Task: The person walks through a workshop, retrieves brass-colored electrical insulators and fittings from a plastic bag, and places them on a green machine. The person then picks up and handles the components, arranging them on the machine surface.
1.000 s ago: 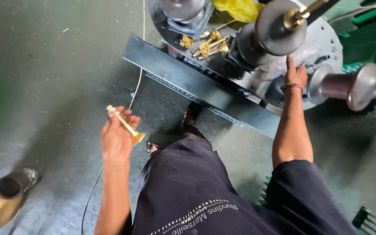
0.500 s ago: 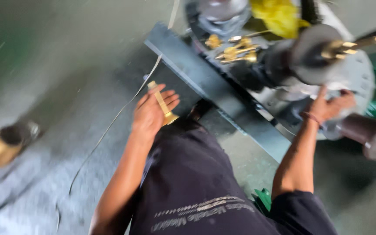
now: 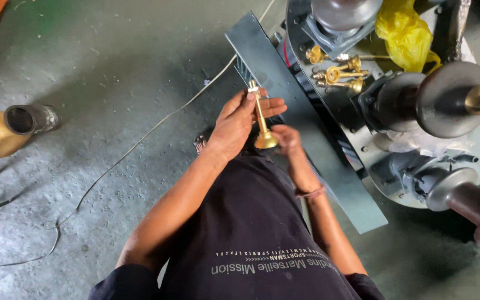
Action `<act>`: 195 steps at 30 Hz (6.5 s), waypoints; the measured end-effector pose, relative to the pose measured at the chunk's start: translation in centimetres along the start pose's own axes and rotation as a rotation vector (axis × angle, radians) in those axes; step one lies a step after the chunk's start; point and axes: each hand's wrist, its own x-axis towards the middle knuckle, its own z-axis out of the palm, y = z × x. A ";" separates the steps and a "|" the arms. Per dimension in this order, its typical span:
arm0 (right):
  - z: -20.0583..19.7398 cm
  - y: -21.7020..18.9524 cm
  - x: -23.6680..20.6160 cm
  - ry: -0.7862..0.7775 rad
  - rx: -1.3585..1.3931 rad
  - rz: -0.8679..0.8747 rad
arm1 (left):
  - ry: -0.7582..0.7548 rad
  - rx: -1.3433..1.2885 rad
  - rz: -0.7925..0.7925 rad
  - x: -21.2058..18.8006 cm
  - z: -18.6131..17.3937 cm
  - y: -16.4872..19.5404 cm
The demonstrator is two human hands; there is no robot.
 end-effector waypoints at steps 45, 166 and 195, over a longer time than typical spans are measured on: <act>12.5 -3.6 2.2 0.265 -0.858 0.018 | 0.258 1.489 0.471 -5.2 -5.5 4.9; -15.9 5.4 13.2 1.480 0.449 0.531 | -0.327 1.133 -0.599 29.0 -0.4 -13.1; 15.7 8.2 -5.2 1.565 0.669 0.367 | -1.228 1.239 -0.933 7.3 -5.1 -9.5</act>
